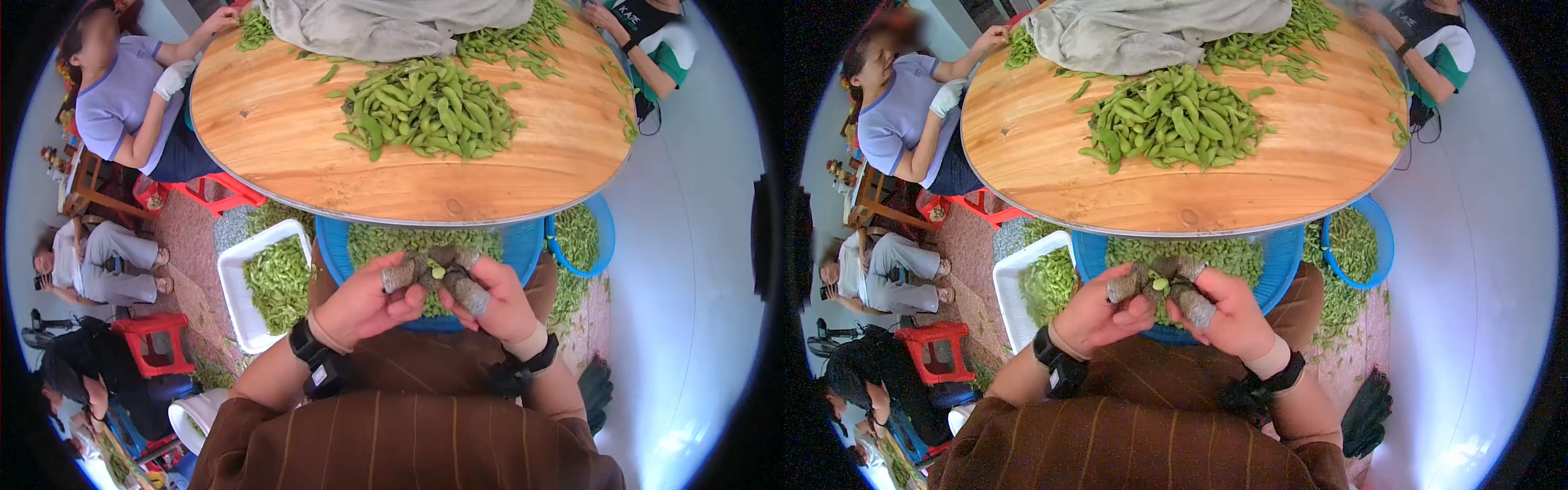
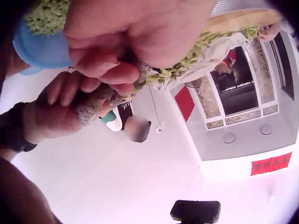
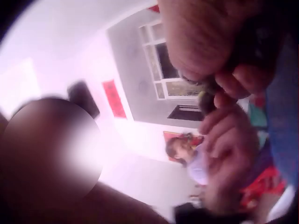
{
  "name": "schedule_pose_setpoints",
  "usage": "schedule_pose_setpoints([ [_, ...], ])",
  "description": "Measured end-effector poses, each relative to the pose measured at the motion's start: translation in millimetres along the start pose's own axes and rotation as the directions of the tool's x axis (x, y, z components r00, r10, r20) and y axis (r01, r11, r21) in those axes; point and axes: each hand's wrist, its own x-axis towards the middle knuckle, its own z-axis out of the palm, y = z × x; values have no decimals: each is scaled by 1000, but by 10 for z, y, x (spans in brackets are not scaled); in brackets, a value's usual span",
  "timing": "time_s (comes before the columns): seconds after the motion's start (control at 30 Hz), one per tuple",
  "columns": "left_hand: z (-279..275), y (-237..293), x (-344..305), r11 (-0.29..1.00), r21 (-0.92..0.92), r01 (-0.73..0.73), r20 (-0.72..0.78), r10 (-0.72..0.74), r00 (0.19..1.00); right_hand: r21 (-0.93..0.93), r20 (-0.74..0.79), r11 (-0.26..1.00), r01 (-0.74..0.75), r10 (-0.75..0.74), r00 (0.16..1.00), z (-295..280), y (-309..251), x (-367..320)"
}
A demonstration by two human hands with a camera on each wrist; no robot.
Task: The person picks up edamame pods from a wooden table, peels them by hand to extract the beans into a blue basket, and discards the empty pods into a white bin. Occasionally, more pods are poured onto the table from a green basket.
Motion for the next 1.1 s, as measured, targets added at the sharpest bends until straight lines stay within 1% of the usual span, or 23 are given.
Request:
schedule_pose_setpoints([
  [0.03,-77,-32,59,859,-497,121,175,-38,984,-273,-8,944,184,-194,981,-11,67,43],
  [0.17,-87,-130,159,911,-403,93,50,-79,996,-468,-30,835,290,-343,939,-77,190,114],
  [0.23,-54,-117,175,994,-72,77,-170,-88,981,-340,-149,935,99,-157,976,-90,187,163],
  [0.37,-98,-136,147,995,-92,27,-224,-47,973,-427,-197,903,56,-153,968,-132,243,241],
  [0.4,-191,-146,134,969,-249,11,-107,-39,994,-429,-187,902,56,-149,971,-132,234,250],
  [0.43,-272,-146,94,916,-400,12,10,-9,1000,-565,-150,818,106,-228,962,-126,219,250],
  [0.47,-343,-132,22,914,-406,2,4,0,1000,-687,-97,709,156,-302,948,-113,194,256],
  [0.5,-398,-83,-74,959,-278,-52,-105,24,994,-693,-82,702,164,-302,950,-100,158,269],
  [0.57,-516,34,-314,997,56,-55,-327,70,942,-847,109,422,324,-458,882,-58,79,284],
  [0.6,-603,105,-448,970,243,11,-436,99,894,-846,85,452,283,-411,908,-28,52,290],
  [0.63,-737,179,-596,775,602,192,-480,159,863,-846,98,445,294,-412,906,-10,-6,327],
  [0.67,-863,233,-741,432,822,370,-497,230,837,-895,98,370,249,-380,920,10,-68,364],
  [0.7,-998,179,-864,436,819,372,-502,233,833,-935,93,291,201,-348,933,36,-117,405],
  [0.73,-1128,60,-968,148,852,502,-512,432,742,-935,99,290,207,-346,933,83,-158,474],
  [0.77,-1229,-29,-1031,-128,762,635,-439,618,652,-927,85,303,220,-401,912,154,-208,580],
  [0.8,-1208,4,-1044,-124,760,638,-441,623,647,-920,69,315,233,-455,888,227,-254,701],
  [0.83,-1147,57,-1040,27,839,544,-446,607,658,-920,75,312,238,-456,887,298,-299,826],
  [0.87,-1099,86,-1017,179,884,431,-447,592,671,-934,96,238,267,-554,827,368,-350,961],
  [0.9,-1065,77,-968,183,883,432,-449,595,666,-944,122,160,288,-641,757,423,-405,1092],
  [0.93,-1016,62,-896,159,908,387,-402,591,699,-944,129,155,292,-642,756,449,-453,1254],
  [1.0,-864,89,-738,136,932,336,-348,593,726,-953,142,71,294,-754,641,454,-505,1582],
  [1.03,-736,141,-674,126,954,273,-293,588,754,-953,147,64,296,-757,637,447,-508,1678],
  [1.1,-643,187,-564,112,973,203,-229,588,776,-989,45,77,123,-640,767,435,-525,1808],
])
